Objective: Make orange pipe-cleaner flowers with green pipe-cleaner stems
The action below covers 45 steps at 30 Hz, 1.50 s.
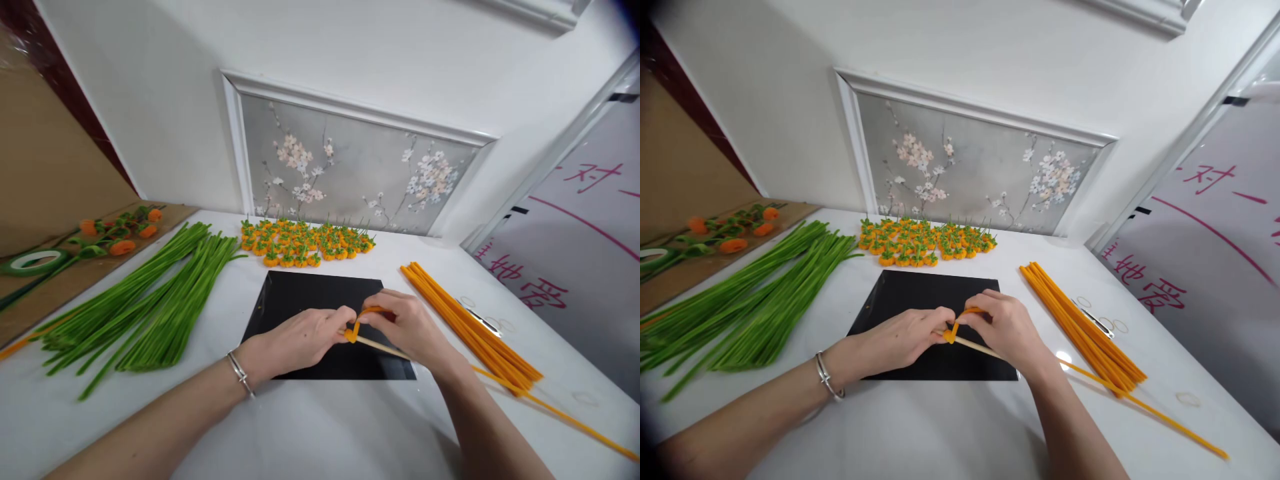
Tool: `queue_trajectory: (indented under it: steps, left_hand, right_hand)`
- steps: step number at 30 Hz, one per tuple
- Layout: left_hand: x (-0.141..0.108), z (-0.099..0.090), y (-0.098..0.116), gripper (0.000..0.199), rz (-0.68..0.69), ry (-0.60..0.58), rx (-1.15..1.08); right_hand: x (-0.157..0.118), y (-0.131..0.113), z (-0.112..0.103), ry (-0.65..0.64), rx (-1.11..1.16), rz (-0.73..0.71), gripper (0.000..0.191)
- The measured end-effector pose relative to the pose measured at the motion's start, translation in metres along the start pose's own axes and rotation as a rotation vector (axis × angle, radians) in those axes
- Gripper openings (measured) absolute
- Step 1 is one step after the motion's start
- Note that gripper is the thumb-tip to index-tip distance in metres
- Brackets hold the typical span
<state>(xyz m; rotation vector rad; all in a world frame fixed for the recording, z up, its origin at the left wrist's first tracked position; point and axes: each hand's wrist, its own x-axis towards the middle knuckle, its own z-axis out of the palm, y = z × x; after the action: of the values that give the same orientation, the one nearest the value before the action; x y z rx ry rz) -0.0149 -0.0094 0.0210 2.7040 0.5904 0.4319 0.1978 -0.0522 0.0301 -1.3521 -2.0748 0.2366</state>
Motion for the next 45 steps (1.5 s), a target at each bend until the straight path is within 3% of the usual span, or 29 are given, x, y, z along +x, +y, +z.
queue_trajectory:
  steps: [9,14,17,24,30,34,38,45]
  left_hand:
    - [0.002,-0.002,0.002,0.022,0.003,0.091,-0.075]
    - [0.003,-0.004,-0.008,0.025,-0.066,0.275,-0.077]
    - [0.002,-0.005,-0.015,0.022,-0.121,0.308,-0.040]
    - [0.001,-0.003,-0.023,0.020,-0.138,0.195,0.033]
    - [0.001,-0.002,-0.017,0.022,-0.068,0.112,-0.017]
    - [0.003,-0.007,-0.006,0.019,-0.006,0.025,0.040]
    - [0.004,-0.008,0.000,0.020,0.071,0.017,0.048]
    - [0.003,-0.007,0.005,0.025,0.030,0.060,-0.070]
  right_hand:
    - [0.001,0.017,0.008,-0.301,0.237,0.206,0.035]
    - [-0.003,0.003,0.020,-0.380,0.164,0.084,0.029]
    - [-0.006,-0.013,0.018,-0.370,0.019,-0.020,0.028]
    - [-0.009,-0.022,0.008,-0.201,-0.145,-0.105,0.022]
    - [-0.004,-0.011,0.006,0.026,-0.051,-0.062,0.018]
    - [0.000,-0.003,0.001,0.092,0.063,-0.025,0.014]
    - [0.003,0.009,-0.001,0.034,0.174,0.055,0.015]
    - [0.004,0.032,0.006,-0.266,0.394,0.192,0.030]
